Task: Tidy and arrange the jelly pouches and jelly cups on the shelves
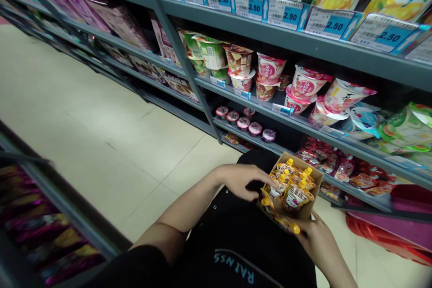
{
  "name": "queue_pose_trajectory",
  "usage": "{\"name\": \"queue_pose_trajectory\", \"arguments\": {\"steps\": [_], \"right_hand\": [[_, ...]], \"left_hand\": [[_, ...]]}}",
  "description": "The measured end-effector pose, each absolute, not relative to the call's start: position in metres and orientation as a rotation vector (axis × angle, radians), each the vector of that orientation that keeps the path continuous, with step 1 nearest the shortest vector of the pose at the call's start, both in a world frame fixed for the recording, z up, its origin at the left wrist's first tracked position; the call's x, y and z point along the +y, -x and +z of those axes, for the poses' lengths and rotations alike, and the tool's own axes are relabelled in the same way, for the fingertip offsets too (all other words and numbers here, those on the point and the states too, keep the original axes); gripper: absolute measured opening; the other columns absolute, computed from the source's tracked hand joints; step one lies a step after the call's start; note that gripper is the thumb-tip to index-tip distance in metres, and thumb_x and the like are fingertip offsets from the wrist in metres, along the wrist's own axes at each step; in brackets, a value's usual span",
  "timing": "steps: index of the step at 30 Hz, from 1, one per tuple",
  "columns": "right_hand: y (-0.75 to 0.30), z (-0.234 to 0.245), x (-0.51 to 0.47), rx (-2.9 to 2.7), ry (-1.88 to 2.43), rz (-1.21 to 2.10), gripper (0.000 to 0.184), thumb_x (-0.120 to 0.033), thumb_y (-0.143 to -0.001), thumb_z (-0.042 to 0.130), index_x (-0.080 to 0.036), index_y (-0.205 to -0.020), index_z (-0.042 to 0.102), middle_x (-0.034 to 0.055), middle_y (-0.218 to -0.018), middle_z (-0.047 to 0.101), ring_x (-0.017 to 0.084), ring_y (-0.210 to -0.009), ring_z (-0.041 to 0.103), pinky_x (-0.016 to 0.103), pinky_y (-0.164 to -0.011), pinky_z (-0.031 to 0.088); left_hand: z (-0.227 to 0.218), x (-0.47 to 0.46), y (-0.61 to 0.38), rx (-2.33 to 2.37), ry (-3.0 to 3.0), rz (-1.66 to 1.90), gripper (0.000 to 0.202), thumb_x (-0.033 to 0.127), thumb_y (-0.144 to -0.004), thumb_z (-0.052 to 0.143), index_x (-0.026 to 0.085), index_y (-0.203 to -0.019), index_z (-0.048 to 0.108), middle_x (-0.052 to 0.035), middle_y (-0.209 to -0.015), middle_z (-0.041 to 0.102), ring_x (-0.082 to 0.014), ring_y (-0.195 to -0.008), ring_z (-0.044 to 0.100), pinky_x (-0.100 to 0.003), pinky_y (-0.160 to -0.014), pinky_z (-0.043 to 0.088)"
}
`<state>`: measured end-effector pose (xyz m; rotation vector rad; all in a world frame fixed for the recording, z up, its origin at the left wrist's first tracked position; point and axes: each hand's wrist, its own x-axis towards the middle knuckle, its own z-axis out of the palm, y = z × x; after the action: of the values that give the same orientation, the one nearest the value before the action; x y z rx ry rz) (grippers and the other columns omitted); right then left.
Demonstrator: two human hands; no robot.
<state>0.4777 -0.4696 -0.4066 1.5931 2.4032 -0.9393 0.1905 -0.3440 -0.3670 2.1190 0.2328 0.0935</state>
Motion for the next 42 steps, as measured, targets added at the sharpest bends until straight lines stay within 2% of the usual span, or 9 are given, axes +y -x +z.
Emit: {"name": "queue_pose_trajectory", "arguments": {"steps": [5, 17, 21, 24, 28, 33, 36, 40, 42], "right_hand": [[-0.473, -0.405, -0.469, 2.389, -1.637, -0.99, 0.051, -0.013, -0.091, 0.046, -0.042, -0.127, 0.067, -0.0014, -0.11, 0.073, 0.026, -0.108, 0.068, 0.062, -0.12, 0.028], [-0.476, -0.416, -0.478, 2.454, -1.689, -1.007, 0.042, -0.018, -0.096, 0.047, -0.041, -0.123, 0.068, -0.0042, -0.113, 0.073, 0.022, -0.107, 0.069, 0.065, -0.12, 0.023], [-0.487, -0.422, -0.478, 2.708, -1.686, -0.717, 0.033, -0.02, -0.099, 0.047, -0.033, -0.121, 0.067, -0.0009, -0.109, 0.074, 0.019, -0.095, 0.07, 0.066, -0.121, 0.008], [-0.49, -0.418, -0.471, 2.837, -1.766, -0.34, 0.02, -0.025, -0.098, 0.052, -0.028, -0.11, 0.068, -0.0002, -0.096, 0.073, 0.02, -0.094, 0.068, 0.065, -0.12, 0.002], [-0.487, -0.416, -0.451, 2.779, -1.872, -0.142, 0.019, -0.032, -0.096, 0.055, -0.021, -0.083, 0.064, 0.0026, -0.085, 0.067, 0.023, -0.092, 0.063, 0.07, -0.115, 0.01], [-0.479, -0.424, -0.434, 2.586, -1.968, -0.146, 0.02, -0.031, -0.088, 0.064, -0.018, -0.073, 0.06, 0.0071, -0.079, 0.06, 0.027, -0.089, 0.059, 0.063, -0.108, 0.032], [-0.473, -0.424, -0.439, 2.513, -2.007, -0.287, 0.017, -0.025, -0.09, 0.062, -0.017, -0.075, 0.06, 0.0108, -0.087, 0.06, 0.027, -0.09, 0.058, 0.045, -0.091, 0.048], [-0.469, -0.422, -0.45, 2.554, -2.079, -0.401, 0.017, -0.024, -0.094, 0.058, -0.016, -0.079, 0.057, 0.0135, -0.098, 0.059, 0.025, -0.09, 0.059, 0.039, -0.082, 0.049], [-0.47, -0.421, -0.452, 2.616, -2.054, -0.451, 0.018, -0.025, -0.095, 0.057, -0.016, -0.079, 0.056, 0.013, -0.1, 0.059, 0.025, -0.093, 0.059, 0.039, -0.083, 0.049]], "left_hand": [[-0.376, -0.325, -0.199, 0.627, -2.159, 0.627, 0.035, 0.022, -0.094, 0.054, 0.017, -0.127, 0.061, -0.0092, -0.13, 0.064, -0.0184, -0.121, 0.059, -0.032, -0.108, 0.044], [-0.413, -0.354, -0.244, 1.02, -2.499, 0.316, 0.06, 0.051, -0.082, 0.073, 0.014, -0.124, 0.051, -0.0104, -0.115, 0.064, -0.0266, -0.109, 0.059, -0.036, -0.093, 0.043], [-0.421, -0.361, -0.244, 1.103, -2.468, 0.306, 0.071, 0.048, -0.079, 0.077, 0.013, -0.132, 0.048, -0.0126, -0.116, 0.063, -0.0289, -0.111, 0.056, -0.038, -0.095, 0.043], [-0.427, -0.355, -0.236, 1.0, -2.363, 0.355, 0.052, 0.038, -0.082, 0.076, 0.017, -0.125, 0.055, -0.0087, -0.116, 0.064, -0.0247, -0.112, 0.057, -0.035, -0.098, 0.042], [-0.428, -0.35, -0.225, 0.8, -2.302, 0.375, 0.032, 0.014, -0.08, 0.072, 0.02, -0.11, 0.064, -0.0027, -0.104, 0.069, -0.0194, -0.106, 0.061, -0.03, -0.095, 0.042], [-0.43, -0.35, -0.218, 0.847, -2.203, 0.544, 0.032, 0.019, -0.081, 0.068, 0.017, -0.113, 0.067, -0.0083, -0.112, 0.068, -0.0221, -0.112, 0.06, -0.036, -0.103, 0.042], [-0.438, -0.346, -0.21, 0.822, -2.008, 0.749, 0.05, 0.013, -0.078, 0.058, 0.017, -0.128, 0.059, -0.0104, -0.129, 0.061, -0.0206, -0.123, 0.054, -0.036, -0.107, 0.044], [-0.454, -0.349, -0.204, 0.818, -1.844, 0.519, 0.097, 0.024, -0.072, 0.07, 0.012, -0.155, 0.021, -0.0198, -0.157, 0.032, -0.0283, -0.14, 0.043, -0.04, -0.109, 0.046], [-0.458, -0.358, -0.208, 0.833, -1.845, 0.289, 0.096, 0.033, -0.076, 0.07, 0.015, -0.155, 0.02, -0.0174, -0.152, 0.043, -0.0299, -0.133, 0.053, -0.042, -0.108, 0.047]]}}
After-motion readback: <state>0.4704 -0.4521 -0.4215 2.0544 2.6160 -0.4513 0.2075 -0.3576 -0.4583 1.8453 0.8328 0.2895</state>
